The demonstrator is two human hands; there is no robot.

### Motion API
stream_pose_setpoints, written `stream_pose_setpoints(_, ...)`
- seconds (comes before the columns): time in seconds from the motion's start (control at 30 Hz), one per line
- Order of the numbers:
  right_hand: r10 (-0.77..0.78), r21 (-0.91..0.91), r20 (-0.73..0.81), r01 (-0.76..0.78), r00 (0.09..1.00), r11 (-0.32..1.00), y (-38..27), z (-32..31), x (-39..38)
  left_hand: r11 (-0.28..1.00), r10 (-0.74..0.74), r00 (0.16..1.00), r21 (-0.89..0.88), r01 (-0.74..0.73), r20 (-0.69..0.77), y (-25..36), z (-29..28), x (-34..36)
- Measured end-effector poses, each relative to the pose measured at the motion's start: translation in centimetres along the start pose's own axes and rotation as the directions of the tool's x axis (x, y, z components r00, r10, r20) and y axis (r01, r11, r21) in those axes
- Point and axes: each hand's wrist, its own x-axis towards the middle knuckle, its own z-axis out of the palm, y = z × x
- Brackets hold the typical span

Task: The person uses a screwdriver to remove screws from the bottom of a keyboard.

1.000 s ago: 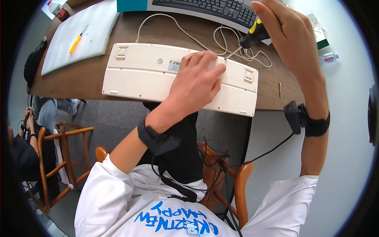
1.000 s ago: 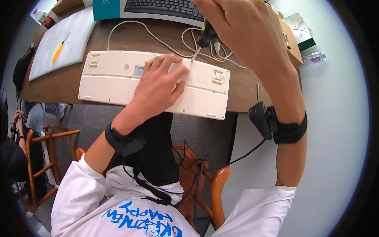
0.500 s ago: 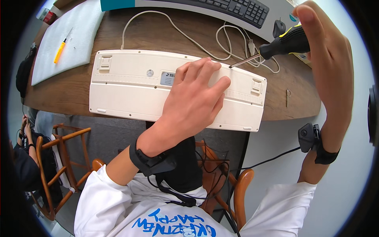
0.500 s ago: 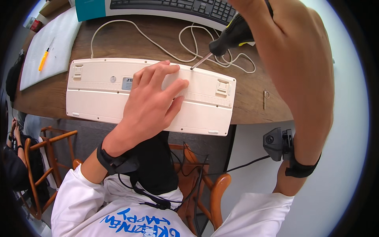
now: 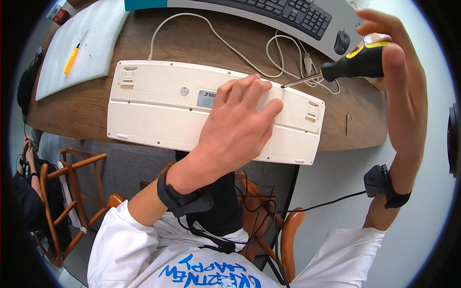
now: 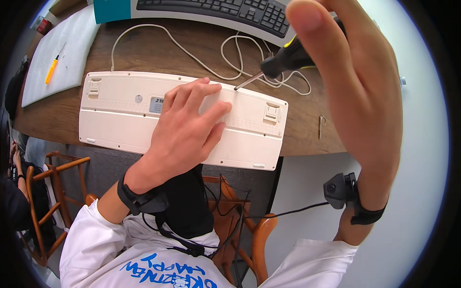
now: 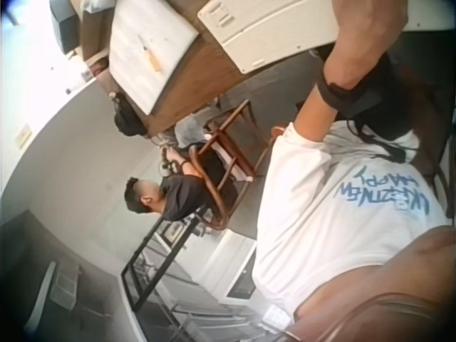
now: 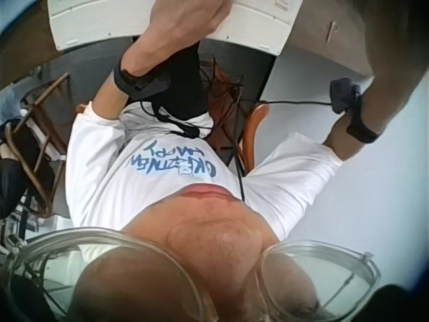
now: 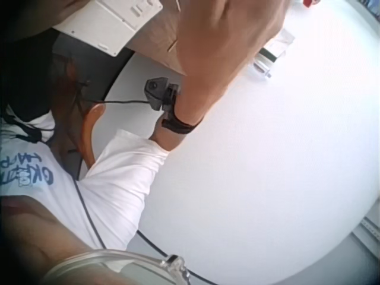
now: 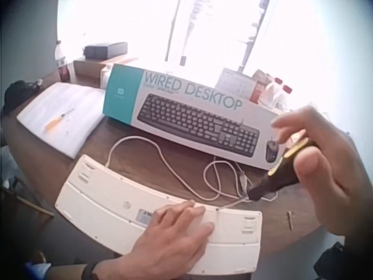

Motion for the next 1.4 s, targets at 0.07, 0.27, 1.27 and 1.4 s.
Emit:
stream_pose_setpoints(0.07,0.194,-0.283,0.067,-0.168,0.979,0.944,0.2,-0.2,0.6,1.0,-0.007,1.0,-0.002,0.007,0.006,-0.1,0.0,0.0)
stream_pose_setpoints(0.27,0.0,-0.334,0.047,0.015,0.999,0.943,-0.2,-0.4,0.1,0.999,-0.018,1.0,-0.026,0.018,0.01,-0.2,-0.1,-0.1)
stream_pose_setpoints(1.27,0.105,-0.269,-0.118,-0.134,0.987,0.954,-0.6,0.5,-1.0,1.0,-0.016,1.0,-0.021,0.017,0.015,-0.5,0.1,-0.1)
stream_pose_setpoints(1.4,-0.068,-0.114,-0.013,0.066,0.998,0.991,-0.4,-0.5,-0.9,1.0,-0.016,1.0,-0.026,0.016,0.018,-0.5,0.2,-0.1)
